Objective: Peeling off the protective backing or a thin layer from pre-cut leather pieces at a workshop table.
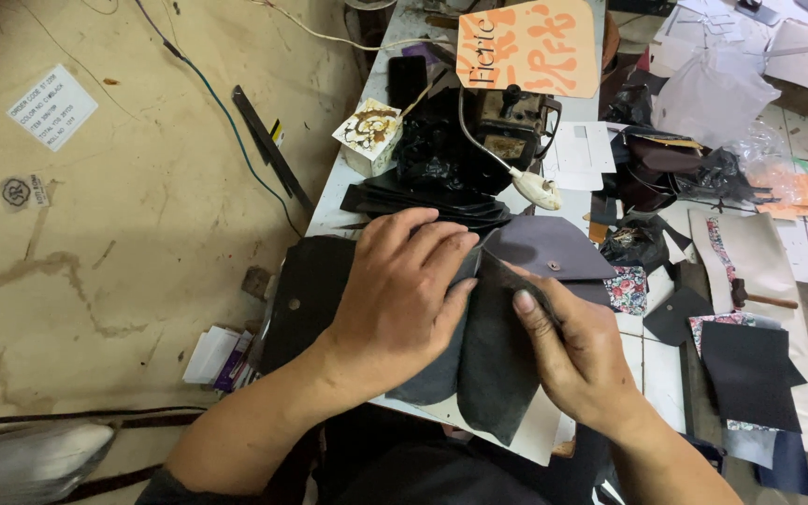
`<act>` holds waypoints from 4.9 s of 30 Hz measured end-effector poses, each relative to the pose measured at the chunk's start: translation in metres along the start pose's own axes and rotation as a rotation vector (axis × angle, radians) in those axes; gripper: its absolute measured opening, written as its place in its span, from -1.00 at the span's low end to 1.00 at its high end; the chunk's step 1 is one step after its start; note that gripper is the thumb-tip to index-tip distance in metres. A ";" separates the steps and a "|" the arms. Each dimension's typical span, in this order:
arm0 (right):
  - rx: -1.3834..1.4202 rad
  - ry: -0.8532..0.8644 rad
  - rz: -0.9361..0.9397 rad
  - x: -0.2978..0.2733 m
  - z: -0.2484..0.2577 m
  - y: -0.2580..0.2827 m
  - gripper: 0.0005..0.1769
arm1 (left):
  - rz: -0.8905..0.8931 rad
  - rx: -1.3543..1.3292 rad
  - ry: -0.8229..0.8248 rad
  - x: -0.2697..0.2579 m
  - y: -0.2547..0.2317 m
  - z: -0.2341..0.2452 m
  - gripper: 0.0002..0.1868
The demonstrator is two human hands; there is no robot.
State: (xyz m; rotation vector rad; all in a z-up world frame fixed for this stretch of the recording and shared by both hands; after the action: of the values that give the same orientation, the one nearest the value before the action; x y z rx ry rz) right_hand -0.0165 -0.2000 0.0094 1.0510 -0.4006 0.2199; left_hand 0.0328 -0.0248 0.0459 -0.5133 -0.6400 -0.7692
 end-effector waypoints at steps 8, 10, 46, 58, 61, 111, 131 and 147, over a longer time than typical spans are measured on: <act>-0.163 0.065 0.075 -0.001 -0.005 0.004 -0.54 | -0.054 -0.019 -0.107 0.003 -0.004 -0.004 -0.60; -0.173 0.072 0.086 -0.002 -0.006 0.005 -0.52 | -0.066 -0.026 -0.103 0.002 -0.003 -0.006 -0.58; 0.501 -0.159 -0.256 -0.021 0.014 -0.067 -0.57 | 0.058 -0.543 -0.055 -0.024 0.022 0.006 -0.89; -0.103 0.015 0.232 0.008 0.015 0.012 -0.72 | 0.100 -0.348 -0.072 -0.025 0.016 -0.006 -0.93; -0.230 0.084 0.240 0.012 0.012 0.018 -0.72 | 0.120 -0.290 -0.098 -0.024 0.011 -0.005 -0.87; -0.080 -0.383 -0.201 -0.067 0.088 -0.161 -0.86 | 0.904 -0.539 -0.272 -0.133 0.105 -0.013 -0.89; 0.136 -0.567 -0.186 -0.027 0.099 -0.107 -0.72 | 0.331 -0.050 -0.411 -0.074 0.088 0.039 -0.61; -0.234 -0.490 0.132 -0.038 0.082 -0.087 -0.83 | -0.024 0.145 0.160 0.011 0.037 -0.053 -0.49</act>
State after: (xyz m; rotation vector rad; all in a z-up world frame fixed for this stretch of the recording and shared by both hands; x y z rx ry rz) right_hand -0.0372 -0.3136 -0.0400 0.8401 -0.9175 0.0271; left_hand 0.0846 -0.0406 0.0093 -0.3085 -0.5497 -0.7716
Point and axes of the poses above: each hand's wrist, its own x-axis towards the middle knuckle, its own z-axis out of the back of the hand, y = z × x, the point moved 4 cm from there along x, towards the middle knuckle, and after that the axes turned 7 degrees about -y, right-handed, at the moved point
